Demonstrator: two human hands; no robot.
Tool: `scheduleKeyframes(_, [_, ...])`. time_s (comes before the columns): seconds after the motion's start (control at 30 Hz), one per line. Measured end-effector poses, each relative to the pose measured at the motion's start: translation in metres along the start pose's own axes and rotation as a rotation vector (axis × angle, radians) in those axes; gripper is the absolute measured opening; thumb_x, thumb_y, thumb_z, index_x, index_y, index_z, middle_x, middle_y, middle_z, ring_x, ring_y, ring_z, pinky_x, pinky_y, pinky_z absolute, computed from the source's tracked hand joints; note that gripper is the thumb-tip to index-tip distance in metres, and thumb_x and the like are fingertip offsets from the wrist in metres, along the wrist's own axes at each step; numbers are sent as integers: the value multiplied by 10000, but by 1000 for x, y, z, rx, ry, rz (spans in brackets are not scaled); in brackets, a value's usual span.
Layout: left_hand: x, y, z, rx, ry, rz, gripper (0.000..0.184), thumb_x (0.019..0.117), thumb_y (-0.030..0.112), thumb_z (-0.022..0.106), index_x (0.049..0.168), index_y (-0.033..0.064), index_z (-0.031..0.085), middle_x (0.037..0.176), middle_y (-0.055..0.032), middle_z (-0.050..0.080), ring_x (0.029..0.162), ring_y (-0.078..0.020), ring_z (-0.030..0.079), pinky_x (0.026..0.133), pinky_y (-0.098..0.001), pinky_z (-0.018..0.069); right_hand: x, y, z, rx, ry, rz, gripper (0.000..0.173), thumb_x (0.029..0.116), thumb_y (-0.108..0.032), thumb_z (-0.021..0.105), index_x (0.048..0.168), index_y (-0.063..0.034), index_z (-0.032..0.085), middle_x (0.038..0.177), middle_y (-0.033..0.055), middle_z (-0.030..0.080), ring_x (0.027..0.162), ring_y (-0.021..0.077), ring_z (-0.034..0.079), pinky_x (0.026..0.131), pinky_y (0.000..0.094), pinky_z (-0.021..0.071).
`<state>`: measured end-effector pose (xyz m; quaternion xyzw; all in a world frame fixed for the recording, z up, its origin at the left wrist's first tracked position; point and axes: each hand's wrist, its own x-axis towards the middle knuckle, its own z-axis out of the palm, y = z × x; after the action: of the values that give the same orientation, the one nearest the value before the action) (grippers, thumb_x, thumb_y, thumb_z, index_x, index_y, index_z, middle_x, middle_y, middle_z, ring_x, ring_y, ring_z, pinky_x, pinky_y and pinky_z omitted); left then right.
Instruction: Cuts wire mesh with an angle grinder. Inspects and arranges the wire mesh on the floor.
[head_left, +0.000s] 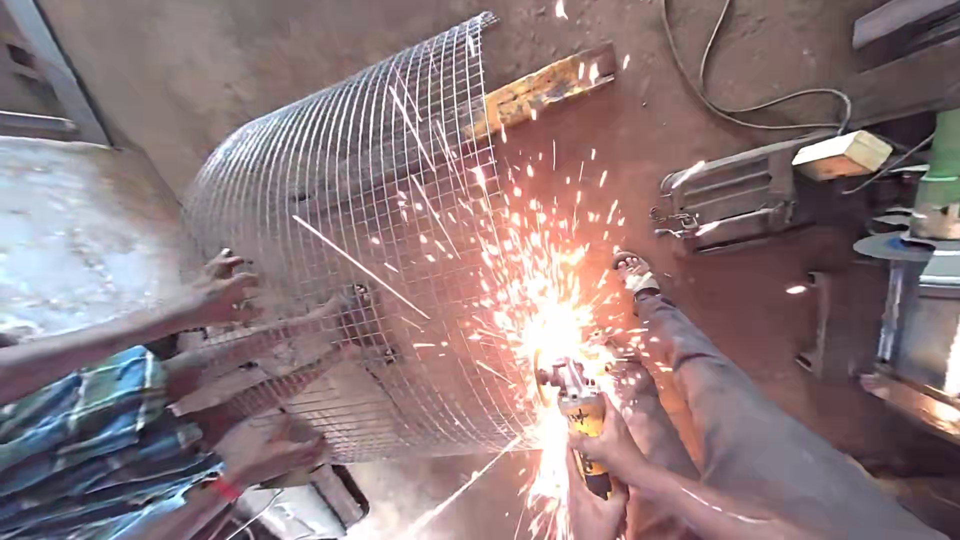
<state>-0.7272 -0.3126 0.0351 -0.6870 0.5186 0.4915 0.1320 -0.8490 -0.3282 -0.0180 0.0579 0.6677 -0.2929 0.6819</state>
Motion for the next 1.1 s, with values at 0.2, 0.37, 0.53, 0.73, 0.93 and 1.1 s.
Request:
scheduleKeyframes(0.2, [-6, 4, 11, -14, -20, -75, 1119, 646, 166, 851, 1554, -97, 252, 1367, -319, 566, 1236, -378, 604, 1048, -529, 499, 7, 10, -5, -48, -1, 54, 1129, 707, -469, 868, 1568, -19, 294, 1362, 188, 608, 1224, 260, 629, 1059, 452, 515])
scheduleKeyframes(0.37, [-4, 0, 11, 21, -15, -92, 1150, 630, 190, 869, 1565, -76, 254, 1363, -315, 576, 1210, -399, 620, 1026, -569, 505, 10, 10, -5, -54, -27, 95, 1124, 716, -458, 867, 1569, -14, 285, 1348, 195, 615, 1202, 268, 643, 1047, 459, 522])
scheduleKeyframes(0.53, [8, 6, 8, 79, 20, -66, 1166, 628, 243, 888, 1555, -86, 261, 1334, -300, 596, 1186, -372, 633, 1019, -537, 515, 12, -12, -10, -40, -29, 21, 1056, 699, -443, 874, 1517, -4, 371, 1297, 187, 643, 1181, 260, 649, 1034, 451, 528])
scheduleKeyframes(0.73, [14, 44, -3, 35, 16, -52, 1181, 630, 138, 877, 1576, -77, 204, 1342, -327, 580, 1189, -398, 630, 1003, -558, 520, 16, -30, -12, 11, -38, -26, 1098, 711, -445, 868, 1540, 27, 324, 1320, 202, 632, 1201, 255, 644, 1055, 428, 520])
scheduleKeyframes(0.93, [8, 14, 11, 5, -4, -85, 1101, 683, 205, 865, 1554, -85, 257, 1380, -293, 565, 1244, -333, 601, 1058, -484, 501, 21, -7, -10, -51, -34, 103, 1127, 714, -482, 864, 1569, -10, 301, 1343, 218, 618, 1212, 307, 636, 1055, 489, 515])
scheduleKeyframes(1.1, [15, 8, 8, 49, 7, -100, 1151, 648, 278, 876, 1572, -34, 266, 1356, -238, 607, 1187, -296, 647, 1007, -497, 541, 22, -20, -11, -52, -45, 91, 1106, 711, -466, 858, 1552, 1, 311, 1325, 192, 626, 1194, 261, 643, 1049, 446, 520])
